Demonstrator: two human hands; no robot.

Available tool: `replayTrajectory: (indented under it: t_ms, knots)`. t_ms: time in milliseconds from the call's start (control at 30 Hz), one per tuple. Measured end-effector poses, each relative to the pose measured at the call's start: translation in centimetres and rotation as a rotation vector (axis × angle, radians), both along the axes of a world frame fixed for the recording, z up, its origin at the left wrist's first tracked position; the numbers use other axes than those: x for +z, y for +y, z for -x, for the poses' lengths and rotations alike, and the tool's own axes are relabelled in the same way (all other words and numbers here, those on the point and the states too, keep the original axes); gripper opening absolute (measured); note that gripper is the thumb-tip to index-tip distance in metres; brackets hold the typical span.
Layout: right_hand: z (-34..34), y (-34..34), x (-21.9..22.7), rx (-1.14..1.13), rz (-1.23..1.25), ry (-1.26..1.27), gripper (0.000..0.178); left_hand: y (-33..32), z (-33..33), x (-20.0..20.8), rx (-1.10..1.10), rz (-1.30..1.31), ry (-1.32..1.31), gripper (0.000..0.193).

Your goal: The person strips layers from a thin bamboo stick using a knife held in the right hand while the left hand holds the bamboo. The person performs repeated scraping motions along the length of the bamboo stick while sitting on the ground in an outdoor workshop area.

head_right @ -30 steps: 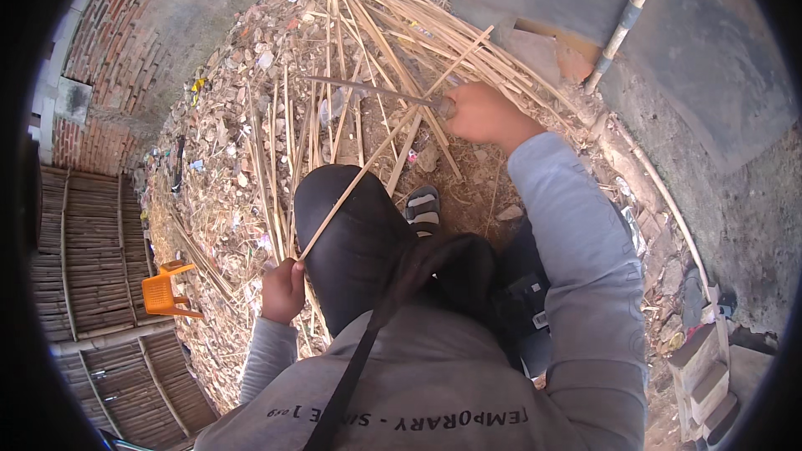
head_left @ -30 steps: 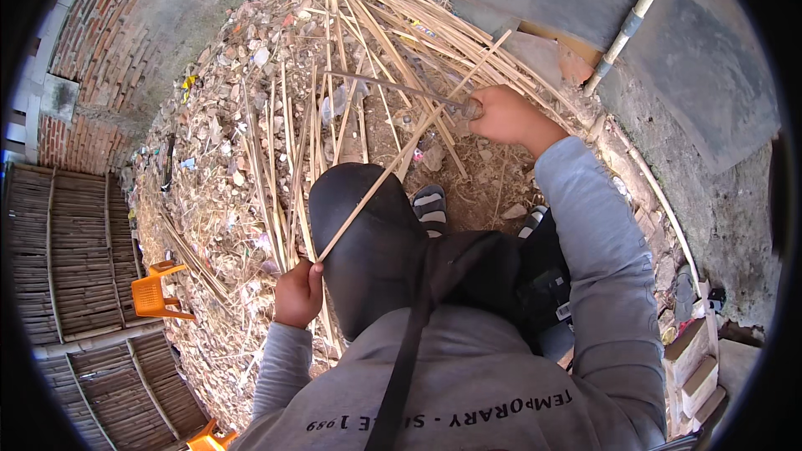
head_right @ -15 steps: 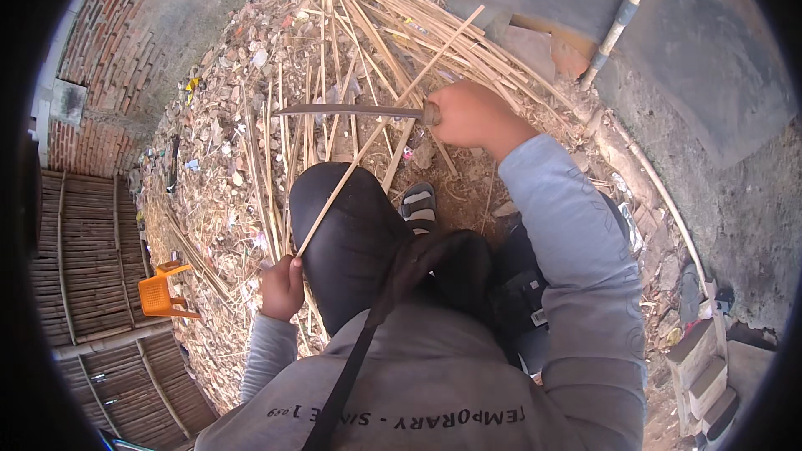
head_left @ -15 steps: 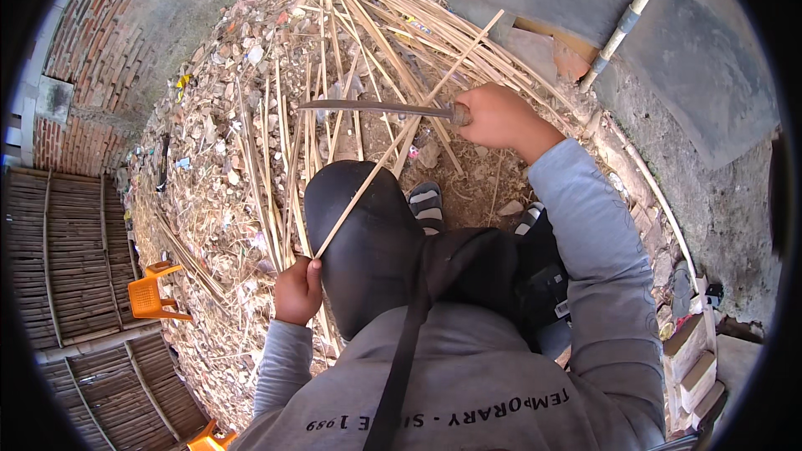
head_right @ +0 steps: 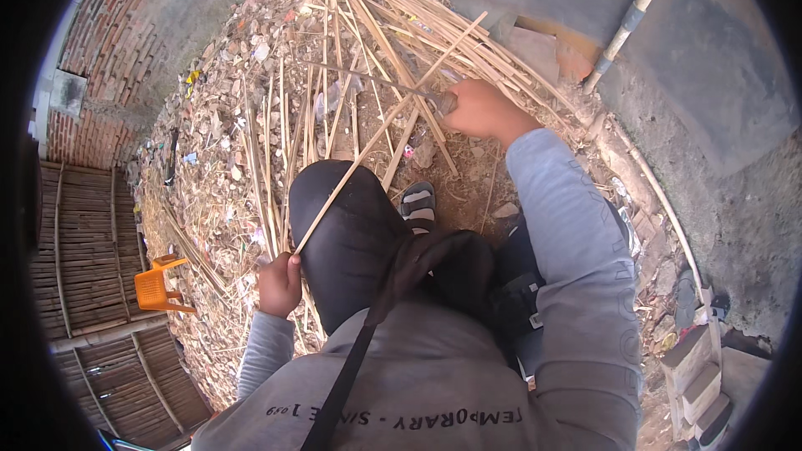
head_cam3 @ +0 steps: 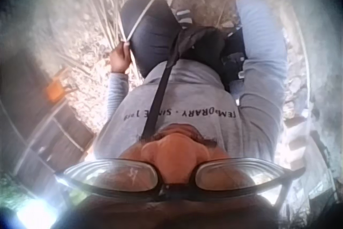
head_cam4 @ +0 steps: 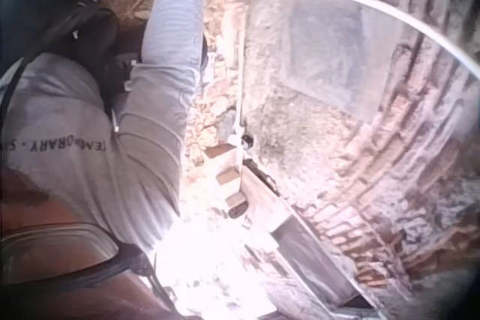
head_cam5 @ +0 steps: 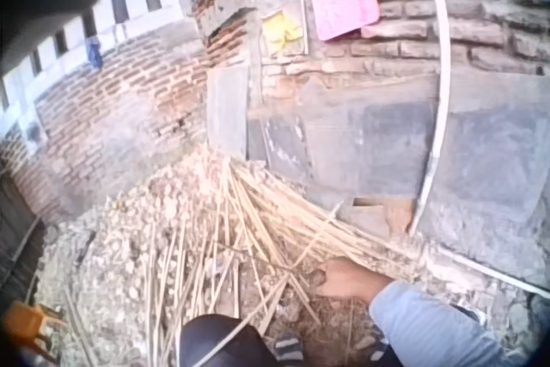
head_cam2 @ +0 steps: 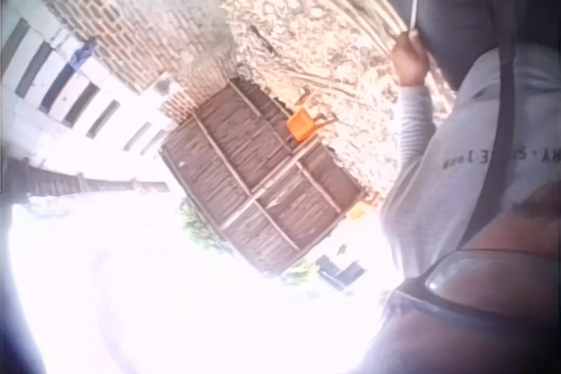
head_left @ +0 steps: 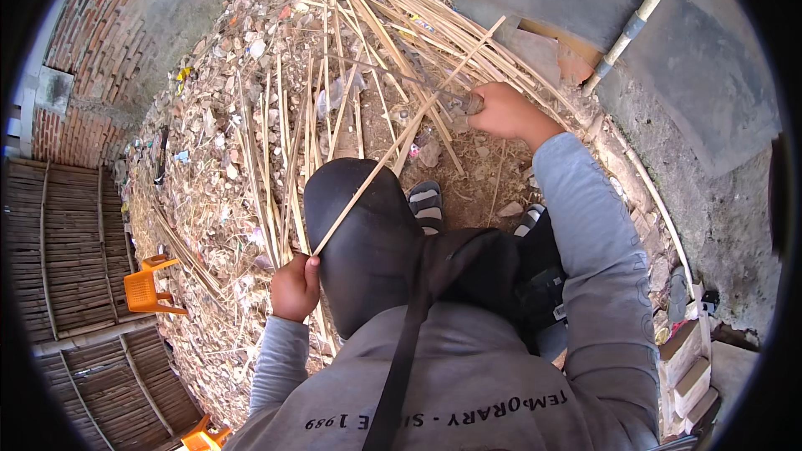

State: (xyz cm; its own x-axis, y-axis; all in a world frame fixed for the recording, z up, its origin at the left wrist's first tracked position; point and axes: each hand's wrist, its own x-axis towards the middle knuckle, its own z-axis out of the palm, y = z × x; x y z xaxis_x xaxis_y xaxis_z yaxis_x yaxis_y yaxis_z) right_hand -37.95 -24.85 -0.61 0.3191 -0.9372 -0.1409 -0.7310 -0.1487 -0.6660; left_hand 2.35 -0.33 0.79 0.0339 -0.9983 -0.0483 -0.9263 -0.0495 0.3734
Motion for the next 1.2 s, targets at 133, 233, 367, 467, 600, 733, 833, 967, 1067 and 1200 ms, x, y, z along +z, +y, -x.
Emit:
replayTrajectory:
  t_ms: [133, 233, 367, 467, 600, 733, 833, 967, 1067, 1200]
  knots:
    - [0.0, -0.2, -0.3, -0.058, 0.044, 0.001, 0.041, -0.1, 0.1, 0.2, -0.017, 0.034, 0.036, 0.042]
    - [-1.1, 0.5, 2.1, 0.038, 0.021, 0.032, 0.043, 0.4, 0.1, -0.5, 0.034, 0.012, 0.044, 0.044]
    - [0.5, -0.4, 0.4, 0.024, -0.039, 0.073, 0.043, 0.2, -0.1, -0.7, 0.014, 0.013, 0.083, 0.044]
    - [0.8, -1.0, -1.1, -0.066, -0.009, 0.02, 0.038, -0.2, 0.6, 0.5, 0.025, -0.008, 0.11, 0.044]
    - [-1.4, 0.1, 2.0, 0.066, 0.05, 0.039, 0.042, 0.8, -0.1, -1.4, 0.075, -0.017, 0.1, 0.045]
    - [-1.3, 0.0, 1.8, 0.136, 0.03, 0.163, 0.042, 0.5, 0.4, -1.0, 0.023, 0.061, 0.076, 0.045]
    - [0.6, -0.6, -0.1, 0.033, 0.028, 0.105, 0.032, -0.4, 0.7, 0.1, -0.018, 0.075, -0.004, 0.045]
    - [-0.5, 0.4, 1.7, 0.006, 0.036, 0.049, 0.031, -0.4, 0.7, 0.2, 0.034, 0.01, 0.054, 0.045]
    - [-2.5, 1.3, 3.7, 0.077, 0.099, 0.153, 0.033, 0.1, 0.3, -0.8, 0.054, 0.037, 0.086, 0.045]
    - [1.1, -1.2, -0.5, -0.068, 0.043, 0.03, 0.037, -0.3, 0.6, -0.5, 0.013, 0.052, 0.043, 0.042]
